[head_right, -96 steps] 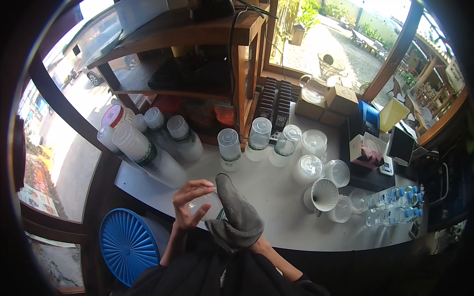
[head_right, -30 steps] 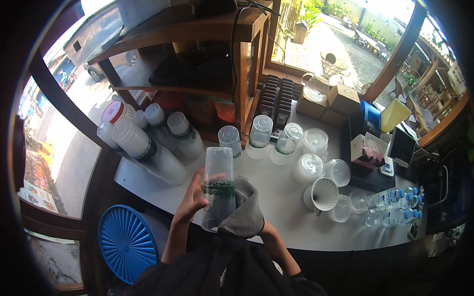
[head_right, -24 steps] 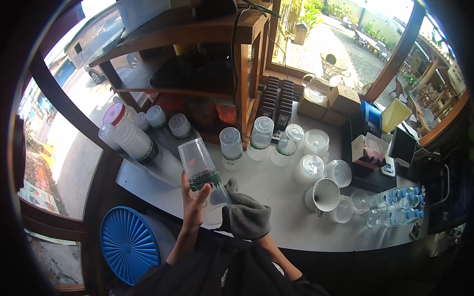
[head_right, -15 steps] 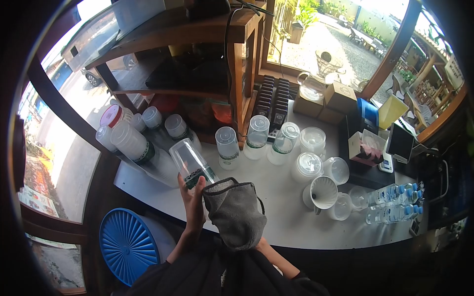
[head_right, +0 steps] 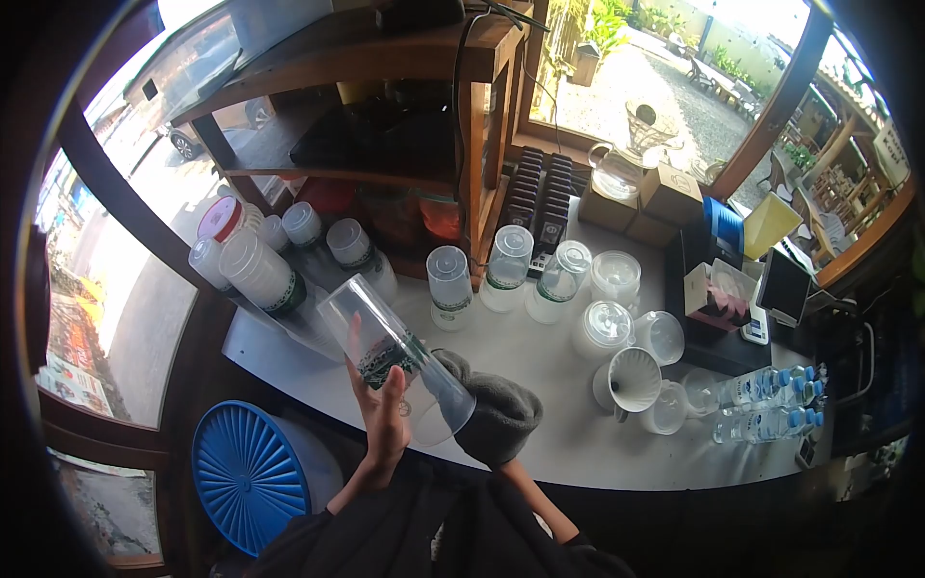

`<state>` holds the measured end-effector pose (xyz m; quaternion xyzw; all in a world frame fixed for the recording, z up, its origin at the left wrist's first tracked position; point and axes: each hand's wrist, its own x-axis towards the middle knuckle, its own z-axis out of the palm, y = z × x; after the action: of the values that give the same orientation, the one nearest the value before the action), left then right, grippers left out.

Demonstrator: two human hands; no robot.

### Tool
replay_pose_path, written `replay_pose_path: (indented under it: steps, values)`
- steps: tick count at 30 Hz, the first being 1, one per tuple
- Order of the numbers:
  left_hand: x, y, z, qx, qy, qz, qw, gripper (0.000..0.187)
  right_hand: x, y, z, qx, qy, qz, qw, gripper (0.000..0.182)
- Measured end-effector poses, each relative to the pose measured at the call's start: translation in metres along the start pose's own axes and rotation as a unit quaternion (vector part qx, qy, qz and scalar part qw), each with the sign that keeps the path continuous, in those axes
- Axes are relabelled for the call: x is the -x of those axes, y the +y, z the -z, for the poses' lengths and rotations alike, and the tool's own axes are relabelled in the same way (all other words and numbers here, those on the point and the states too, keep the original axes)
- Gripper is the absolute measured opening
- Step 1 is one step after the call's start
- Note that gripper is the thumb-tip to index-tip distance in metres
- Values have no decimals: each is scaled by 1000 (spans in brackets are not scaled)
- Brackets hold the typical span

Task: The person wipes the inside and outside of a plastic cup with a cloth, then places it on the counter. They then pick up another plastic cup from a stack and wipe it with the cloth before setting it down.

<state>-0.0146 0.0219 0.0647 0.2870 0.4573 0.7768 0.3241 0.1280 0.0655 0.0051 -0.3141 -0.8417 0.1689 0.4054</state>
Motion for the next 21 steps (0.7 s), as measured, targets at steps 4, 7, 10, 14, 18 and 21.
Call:
replay_pose_path:
  steps: [4,7,10,14,18,21]
  values:
    - [0,-7,-2,77,-35,-14,996,92,-5,-4,-10,-122,97,-94,983,32]
    - [5,-5,-9,70,-59,-43,995,102,0,-6,-16,-171,66,-176,967,36]
    - [1,-10,-5,72,-138,-45,987,114,5,4,-29,-202,-23,-171,964,36]
    - [-4,-34,12,-41,-222,-87,970,114,-19,-20,-20,-262,-40,-82,961,40]
    - [-17,-35,30,-123,-243,-110,956,99,-16,-24,-9,-236,-76,-58,967,40]
    - [-29,-24,27,-126,-278,-129,943,94,1,-19,11,-227,-111,-62,966,40]
